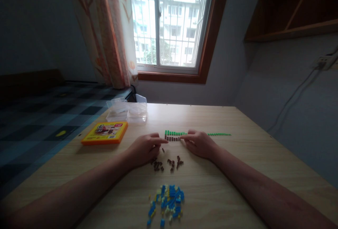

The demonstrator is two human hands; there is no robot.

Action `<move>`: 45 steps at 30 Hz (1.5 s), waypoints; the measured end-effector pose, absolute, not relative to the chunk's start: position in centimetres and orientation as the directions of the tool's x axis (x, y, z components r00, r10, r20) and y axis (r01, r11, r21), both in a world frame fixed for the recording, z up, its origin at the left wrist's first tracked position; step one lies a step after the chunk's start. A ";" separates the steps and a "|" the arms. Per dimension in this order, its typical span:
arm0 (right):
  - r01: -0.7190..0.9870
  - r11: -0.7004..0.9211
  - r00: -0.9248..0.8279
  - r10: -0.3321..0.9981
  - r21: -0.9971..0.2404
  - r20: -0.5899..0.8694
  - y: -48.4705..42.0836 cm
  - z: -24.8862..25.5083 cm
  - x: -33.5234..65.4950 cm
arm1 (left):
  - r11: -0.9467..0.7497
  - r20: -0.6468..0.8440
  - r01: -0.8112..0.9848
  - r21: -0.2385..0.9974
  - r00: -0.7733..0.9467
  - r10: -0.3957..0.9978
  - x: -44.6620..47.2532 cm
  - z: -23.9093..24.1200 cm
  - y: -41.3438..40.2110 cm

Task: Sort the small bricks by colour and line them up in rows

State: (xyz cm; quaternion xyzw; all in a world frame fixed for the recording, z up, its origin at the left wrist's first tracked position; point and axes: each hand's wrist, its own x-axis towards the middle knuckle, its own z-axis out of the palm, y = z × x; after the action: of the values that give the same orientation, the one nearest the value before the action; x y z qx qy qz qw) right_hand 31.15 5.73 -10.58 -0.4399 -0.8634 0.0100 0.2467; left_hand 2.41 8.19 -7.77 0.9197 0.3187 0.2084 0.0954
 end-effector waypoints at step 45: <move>0.708 0.648 -0.479 0.733 -0.281 0.484 5.1 -10.5 30.5 | -0.713 0.252 0.515 0.475 0.697 0.671 2.4 -7.3 8.3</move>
State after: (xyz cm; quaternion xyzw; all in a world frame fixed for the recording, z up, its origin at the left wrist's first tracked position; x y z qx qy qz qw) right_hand 30.47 5.08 -10.50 -0.4191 -0.8595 0.0212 0.2917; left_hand 2.36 8.31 -7.30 0.9018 0.3289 0.2083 0.1874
